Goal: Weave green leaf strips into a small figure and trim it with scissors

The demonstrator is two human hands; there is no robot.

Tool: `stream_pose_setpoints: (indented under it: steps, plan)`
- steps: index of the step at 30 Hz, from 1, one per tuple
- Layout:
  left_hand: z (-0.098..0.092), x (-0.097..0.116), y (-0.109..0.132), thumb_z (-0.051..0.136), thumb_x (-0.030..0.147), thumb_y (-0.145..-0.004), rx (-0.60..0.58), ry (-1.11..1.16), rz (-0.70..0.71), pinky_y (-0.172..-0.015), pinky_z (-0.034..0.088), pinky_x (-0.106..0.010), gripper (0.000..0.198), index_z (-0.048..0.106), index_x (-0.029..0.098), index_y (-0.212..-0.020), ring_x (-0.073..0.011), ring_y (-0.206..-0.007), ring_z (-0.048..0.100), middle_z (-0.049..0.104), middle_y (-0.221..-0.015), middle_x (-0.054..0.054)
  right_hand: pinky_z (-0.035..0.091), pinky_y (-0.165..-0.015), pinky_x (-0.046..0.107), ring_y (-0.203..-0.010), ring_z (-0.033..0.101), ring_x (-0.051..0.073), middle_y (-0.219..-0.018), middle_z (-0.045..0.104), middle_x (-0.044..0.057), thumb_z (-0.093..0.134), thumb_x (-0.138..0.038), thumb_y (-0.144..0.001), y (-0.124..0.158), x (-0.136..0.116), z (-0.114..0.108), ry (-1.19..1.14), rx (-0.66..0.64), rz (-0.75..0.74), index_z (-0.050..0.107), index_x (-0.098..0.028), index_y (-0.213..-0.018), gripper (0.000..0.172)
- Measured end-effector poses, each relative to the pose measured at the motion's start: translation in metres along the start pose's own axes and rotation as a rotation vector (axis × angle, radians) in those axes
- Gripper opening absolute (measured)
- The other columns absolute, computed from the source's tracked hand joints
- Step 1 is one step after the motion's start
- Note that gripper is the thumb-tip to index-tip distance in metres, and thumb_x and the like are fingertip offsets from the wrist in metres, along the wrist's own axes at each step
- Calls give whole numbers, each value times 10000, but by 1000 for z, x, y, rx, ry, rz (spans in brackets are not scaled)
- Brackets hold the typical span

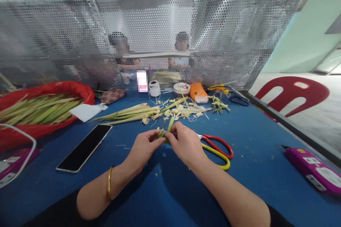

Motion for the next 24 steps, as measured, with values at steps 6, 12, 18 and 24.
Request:
stream_pose_setpoints:
  steps: [6, 12, 18, 24]
  plan:
    - [-15, -7, -8, 707, 234, -647, 36, 95, -193, -423, 156, -209, 203, 706, 125, -818, -30, -415, 277, 584, -585, 23, 466, -636, 271, -717, 636, 167, -843, 703, 13, 606, -211, -784, 2, -18, -16, -243, -189, -247, 611, -230, -1080, 297]
    - [-14, -6, -5, 706, 214, -636, 51, 75, -213, -443, 190, -200, 236, 600, 149, -838, -35, -427, 317, 598, -585, 32, 466, -669, 298, -734, 588, 174, -765, 657, 32, 575, -258, -831, 1, -18, -20, -422, 35, -245, 657, -203, -756, 124]
    - [-9, 0, -2, 707, 169, -664, 73, 51, -164, -474, 271, -192, 205, 574, 152, -819, -41, -437, 389, 596, -550, 48, 420, -562, 270, -540, 491, 127, -608, 586, -5, 579, -384, -826, 2, -4, 3, -826, -29, 99, 599, -184, -749, 216]
    - [-11, 1, -2, 701, 152, -674, 96, 19, -121, -567, 375, -204, 182, 587, 139, -815, -78, -544, 534, 642, -612, 22, 309, -518, 255, -555, 397, 119, -570, 473, -27, 630, -382, -732, 1, 4, 0, -613, -2, 130, 572, -178, -625, 237]
Point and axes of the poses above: each hand's wrist, its own y-axis away from the middle knuckle, its own z-axis out of the palm, x = y × z, the point moved 6 cm from there along -y, towards the middle knuckle
